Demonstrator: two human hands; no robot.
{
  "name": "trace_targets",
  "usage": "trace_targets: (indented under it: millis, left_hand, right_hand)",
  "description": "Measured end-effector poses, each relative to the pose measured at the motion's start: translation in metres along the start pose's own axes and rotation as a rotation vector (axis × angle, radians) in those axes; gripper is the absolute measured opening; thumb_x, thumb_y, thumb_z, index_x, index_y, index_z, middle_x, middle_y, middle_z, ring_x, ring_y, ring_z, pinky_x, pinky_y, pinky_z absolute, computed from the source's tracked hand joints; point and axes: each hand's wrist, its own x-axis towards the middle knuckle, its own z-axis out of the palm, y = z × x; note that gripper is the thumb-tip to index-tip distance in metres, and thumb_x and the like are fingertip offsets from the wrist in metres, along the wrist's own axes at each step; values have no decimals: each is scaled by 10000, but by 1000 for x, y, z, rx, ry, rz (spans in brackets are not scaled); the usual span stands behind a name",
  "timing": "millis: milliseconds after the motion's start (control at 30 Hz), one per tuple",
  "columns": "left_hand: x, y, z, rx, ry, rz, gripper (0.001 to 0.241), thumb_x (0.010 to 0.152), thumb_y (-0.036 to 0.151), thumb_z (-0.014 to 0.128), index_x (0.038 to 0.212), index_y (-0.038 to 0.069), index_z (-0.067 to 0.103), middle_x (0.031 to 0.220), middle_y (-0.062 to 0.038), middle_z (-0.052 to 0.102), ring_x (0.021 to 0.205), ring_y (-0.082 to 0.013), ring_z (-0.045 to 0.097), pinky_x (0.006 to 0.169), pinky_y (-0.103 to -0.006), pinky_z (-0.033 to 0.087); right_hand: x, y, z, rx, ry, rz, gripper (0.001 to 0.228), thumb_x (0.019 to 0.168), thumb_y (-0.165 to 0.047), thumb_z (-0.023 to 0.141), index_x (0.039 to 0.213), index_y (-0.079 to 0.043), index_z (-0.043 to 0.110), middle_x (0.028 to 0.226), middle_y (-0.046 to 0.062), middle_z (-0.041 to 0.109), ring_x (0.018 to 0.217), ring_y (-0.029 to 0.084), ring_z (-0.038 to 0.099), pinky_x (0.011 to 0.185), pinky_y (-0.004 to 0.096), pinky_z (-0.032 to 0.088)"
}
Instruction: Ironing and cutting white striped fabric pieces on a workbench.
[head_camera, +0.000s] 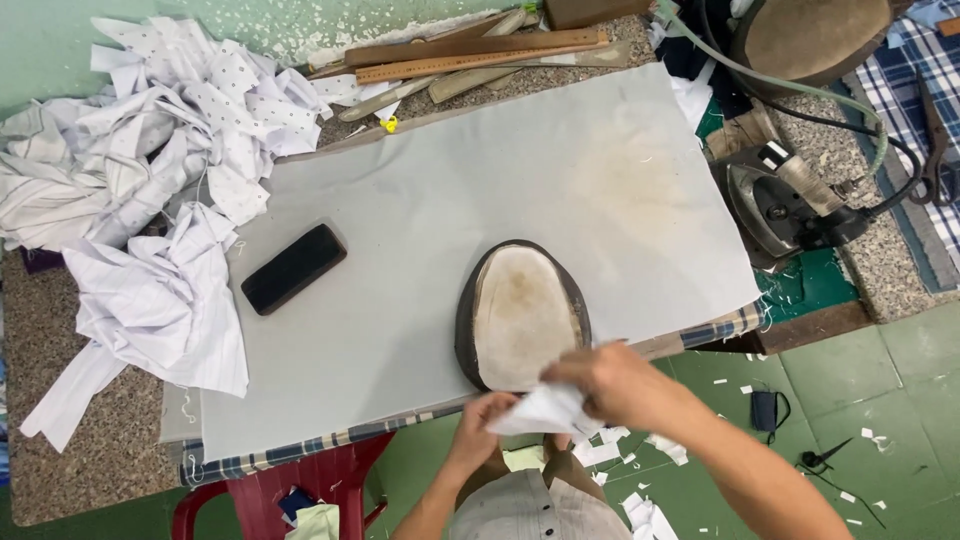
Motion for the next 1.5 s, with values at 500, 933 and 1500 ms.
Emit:
trace_targets:
  millis: [500, 933, 1500]
  left_hand:
    - [44, 53, -53, 132, 694, 191, 476, 1053, 307, 574, 1368, -48, 532, 1226, -240, 586, 1037, -335, 676, 905, -440, 560]
    - [77, 59, -53, 281, 629, 222, 536, 982, 426, 676, 1283, -11, 602, 1144, -206, 606, 1109, -363, 626, 924, -453, 530]
    - [67, 31, 57, 751, 922, 264, 1095, 828, 626, 743, 1578, 23, 222, 1636, -247, 181, 1531, -420, 145, 1230, -609, 138]
  right_hand:
    - [10, 148, 69, -87, 832, 774, 581, 1023, -431, 638, 1336, 55, 586, 1195, 260, 590, 1069, 397, 698, 870, 500, 594]
    - [23, 133, 65, 331, 499, 1051, 829, 993, -629, 498, 1536, -6, 438, 1292, 308, 621, 1245, 444, 619, 1035, 540, 529]
    - [-38, 224, -11, 410, 764, 897, 334, 1027, -336, 591, 1116, -19, 650, 892, 74, 638, 801, 205, 566, 703, 350, 463]
